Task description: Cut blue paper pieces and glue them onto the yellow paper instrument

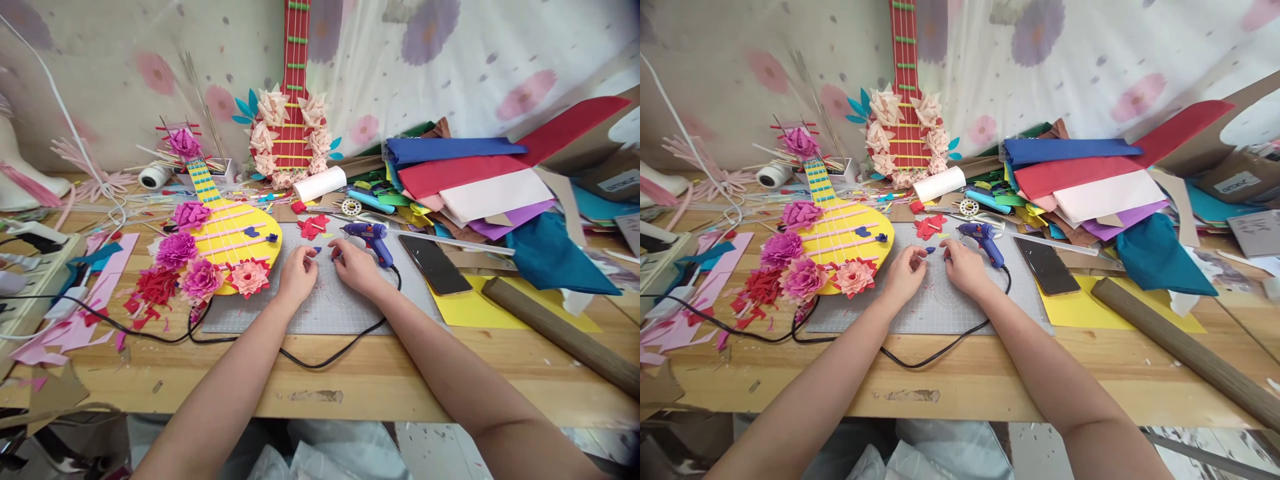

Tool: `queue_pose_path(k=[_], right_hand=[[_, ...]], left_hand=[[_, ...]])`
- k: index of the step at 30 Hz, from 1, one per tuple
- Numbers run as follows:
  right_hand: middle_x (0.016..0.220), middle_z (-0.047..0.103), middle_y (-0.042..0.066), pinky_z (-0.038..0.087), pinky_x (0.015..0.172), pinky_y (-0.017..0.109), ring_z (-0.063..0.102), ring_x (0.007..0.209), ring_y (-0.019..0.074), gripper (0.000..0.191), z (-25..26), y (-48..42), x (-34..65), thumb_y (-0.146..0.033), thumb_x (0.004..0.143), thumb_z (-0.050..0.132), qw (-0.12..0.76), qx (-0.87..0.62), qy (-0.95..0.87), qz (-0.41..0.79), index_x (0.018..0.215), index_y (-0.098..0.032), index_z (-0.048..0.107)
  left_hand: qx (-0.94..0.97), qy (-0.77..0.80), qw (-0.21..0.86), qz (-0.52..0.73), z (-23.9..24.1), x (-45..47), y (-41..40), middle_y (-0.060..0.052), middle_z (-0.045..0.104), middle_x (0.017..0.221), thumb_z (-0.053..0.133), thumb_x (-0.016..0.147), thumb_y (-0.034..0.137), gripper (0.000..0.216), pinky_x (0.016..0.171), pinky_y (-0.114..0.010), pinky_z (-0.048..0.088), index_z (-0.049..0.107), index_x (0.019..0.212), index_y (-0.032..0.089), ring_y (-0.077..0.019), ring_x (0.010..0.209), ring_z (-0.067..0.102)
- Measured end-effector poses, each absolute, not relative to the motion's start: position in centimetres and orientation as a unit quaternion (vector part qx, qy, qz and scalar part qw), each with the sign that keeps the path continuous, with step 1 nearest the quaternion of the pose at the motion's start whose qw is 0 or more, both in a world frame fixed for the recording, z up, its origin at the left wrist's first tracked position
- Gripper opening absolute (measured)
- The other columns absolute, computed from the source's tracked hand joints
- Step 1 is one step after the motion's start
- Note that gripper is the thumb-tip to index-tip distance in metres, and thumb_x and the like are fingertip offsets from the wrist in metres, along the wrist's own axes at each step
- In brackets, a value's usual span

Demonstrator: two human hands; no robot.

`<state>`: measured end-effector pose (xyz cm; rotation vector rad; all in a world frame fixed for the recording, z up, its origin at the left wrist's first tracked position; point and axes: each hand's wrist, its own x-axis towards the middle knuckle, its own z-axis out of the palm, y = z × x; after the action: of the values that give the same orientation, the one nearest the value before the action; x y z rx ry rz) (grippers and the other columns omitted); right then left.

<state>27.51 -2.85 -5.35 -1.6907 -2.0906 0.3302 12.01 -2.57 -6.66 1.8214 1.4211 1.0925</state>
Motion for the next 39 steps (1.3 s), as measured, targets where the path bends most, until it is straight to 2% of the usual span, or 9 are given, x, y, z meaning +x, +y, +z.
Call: queue_pose_path(k=[6,10,13,16,21,26,34,39], right_hand=[[0.095,0.067,0.006,0.040,0.066,0.029,0.060,0.084,0.0199,0.034,-5.1,-3.0,27.5,-0.010,0.077,0.044,0.189,-0.621,-0.754,0.102,0.108,-0.019,0.052],[0.091,0.068,0.004,0.040,0.064,0.029,0.060,0.078,0.0180,0.030,-5.4,-2.9,27.5,-0.011,0.077,0.046,0.241,-0.629,-0.727,0.136,0.104,-0.021,0.053],[0.086,0.066,0.002,0.041,0.062,0.028,0.057,0.067,0.0142,0.027,-5.9,-2.3,27.6,-0.016,0.074,0.051,0.329,-0.622,-0.674,0.225,0.101,-0.022,0.051],[0.079,0.063,0.000,0.042,0.059,0.026,0.055,0.062,0.0119,0.028,-6.5,-1.7,27.5,-0.023,0.069,0.057,0.427,-0.575,-0.594,0.365,0.095,-0.021,0.049],[0.076,0.060,-0.001,0.039,0.052,0.022,0.056,0.064,0.0107,0.038,-6.5,-1.7,27.0,-0.032,0.060,0.068,0.497,-0.503,-0.495,0.505,0.090,-0.021,0.049],[0.075,0.059,-0.002,0.036,0.048,0.020,0.052,0.057,0.0076,0.043,-6.3,-2.1,26.7,-0.032,0.055,0.073,0.509,-0.481,-0.443,0.559,0.089,-0.020,0.050],[0.076,0.061,-0.003,0.034,0.048,0.020,0.053,0.056,0.0071,0.045,-6.0,-2.1,26.7,-0.027,0.051,0.076,0.507,-0.461,-0.382,0.620,0.088,-0.020,0.052],[0.080,0.062,-0.002,0.035,0.047,0.019,0.054,0.059,0.0072,0.044,-5.8,-2.2,26.8,-0.027,0.052,0.076,0.507,-0.456,-0.382,0.623,0.088,-0.020,0.053]], left_hand=[[0.683,0.536,0.284,0.407,-6.8,11.9,-2.5,-0.004,0.063,0.090,0.050,0.070,0.005,0.021,0.069,-0.028,0.048,0.054,0.085,0.019,-0.0121,0.070,0.057],[0.686,0.533,0.284,0.406,-6.7,11.9,-2.6,-0.004,0.063,0.091,0.050,0.070,0.005,0.021,0.070,-0.029,0.048,0.054,0.085,0.019,-0.0123,0.071,0.057],[0.684,0.533,0.288,0.406,-6.7,12.0,-2.6,-0.003,0.063,0.089,0.050,0.071,0.005,0.020,0.070,-0.029,0.048,0.054,0.085,0.020,-0.0120,0.070,0.057],[0.662,0.519,0.331,0.426,-6.9,12.3,-2.6,-0.003,0.063,0.090,0.053,0.071,0.006,0.022,0.066,-0.027,0.049,0.052,0.088,0.020,-0.0109,0.069,0.057],[0.566,0.495,0.459,0.474,-7.8,13.3,-2.4,-0.002,0.061,0.088,0.063,0.068,0.015,0.032,0.058,-0.023,0.049,0.045,0.094,0.020,-0.0088,0.063,0.060],[0.524,0.496,0.492,0.487,-8.1,13.7,-2.3,0.001,0.059,0.083,0.067,0.066,0.017,0.036,0.053,-0.021,0.048,0.040,0.089,0.020,-0.0072,0.056,0.059],[0.449,0.468,0.561,0.515,-6.7,14.1,-2.5,0.002,0.058,0.076,0.062,0.068,0.011,0.032,0.053,-0.023,0.052,0.036,0.085,0.021,-0.0101,0.063,0.062],[0.462,0.465,0.542,0.526,-6.9,14.0,-2.5,0.003,0.054,0.074,0.059,0.067,0.012,0.031,0.049,-0.023,0.050,0.036,0.085,0.021,-0.0117,0.065,0.061]])
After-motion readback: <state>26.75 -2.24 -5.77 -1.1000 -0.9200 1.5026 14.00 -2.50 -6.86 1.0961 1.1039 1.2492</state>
